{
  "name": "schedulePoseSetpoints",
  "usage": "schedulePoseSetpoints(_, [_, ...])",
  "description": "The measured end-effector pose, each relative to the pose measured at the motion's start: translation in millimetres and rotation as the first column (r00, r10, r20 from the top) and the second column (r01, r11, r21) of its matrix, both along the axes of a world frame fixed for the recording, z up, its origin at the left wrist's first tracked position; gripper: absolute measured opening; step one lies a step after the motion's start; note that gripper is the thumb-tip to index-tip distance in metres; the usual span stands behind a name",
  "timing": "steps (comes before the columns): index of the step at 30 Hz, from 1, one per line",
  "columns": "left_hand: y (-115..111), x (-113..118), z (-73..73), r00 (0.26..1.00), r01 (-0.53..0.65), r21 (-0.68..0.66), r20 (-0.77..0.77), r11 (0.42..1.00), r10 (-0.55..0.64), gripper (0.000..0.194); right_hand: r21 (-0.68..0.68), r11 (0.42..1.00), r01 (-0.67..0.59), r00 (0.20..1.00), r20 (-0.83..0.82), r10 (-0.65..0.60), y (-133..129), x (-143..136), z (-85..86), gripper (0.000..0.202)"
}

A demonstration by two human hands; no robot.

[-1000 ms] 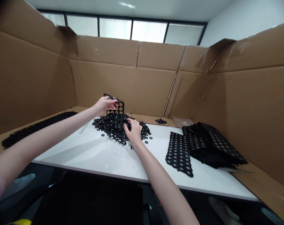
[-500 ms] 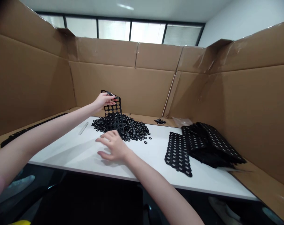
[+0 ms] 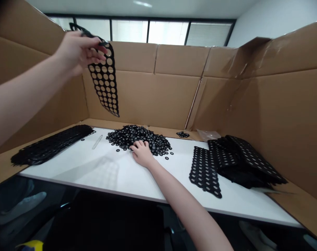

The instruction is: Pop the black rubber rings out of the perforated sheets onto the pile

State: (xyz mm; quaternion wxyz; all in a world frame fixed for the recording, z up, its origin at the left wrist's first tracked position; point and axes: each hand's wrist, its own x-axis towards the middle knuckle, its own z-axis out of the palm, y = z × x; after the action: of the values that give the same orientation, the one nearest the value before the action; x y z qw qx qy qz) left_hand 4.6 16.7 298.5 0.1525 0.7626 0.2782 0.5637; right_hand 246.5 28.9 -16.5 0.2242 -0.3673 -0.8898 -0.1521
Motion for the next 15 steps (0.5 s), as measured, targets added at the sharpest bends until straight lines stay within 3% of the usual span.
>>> schedulePoseSetpoints(2, [-11,-21,-1.6,0.997,-0.061,0.002,-0.053,0.998,0.061,0.03,0.001,0.999,0.048,0.999,-0.025,-0.048,4,2,-1.8,0.028])
schedulePoseSetpoints(5, [-7,-51,-21.2,0.982,-0.184,-0.142,-0.065,0.973,0.176,0.029,-0.01,0.998,0.067,0.996,-0.054,-0.067,7,4,-4.2,0.028])
schedulePoseSetpoints(10, [42,-98,-60.6,0.964,-0.261,-0.329,-0.04,0.908,0.263,0.02,-0.032,0.997,0.076,0.99,-0.113,-0.079,8,5,-5.3,0.025])
schedulePoseSetpoints(13, [66,-125,-65.0,0.957,-0.255,-0.287,0.058,0.923,0.283,0.017,-0.035,0.996,0.086,0.989,-0.121,-0.09,8,6,-5.4,0.025])
schedulePoseSetpoints(15, [70,-142,-64.9,0.945,-0.266,-0.233,0.126,0.935,0.301,0.016,-0.03,0.994,0.101,0.987,-0.121,-0.104,9,6,-6.0,0.025])
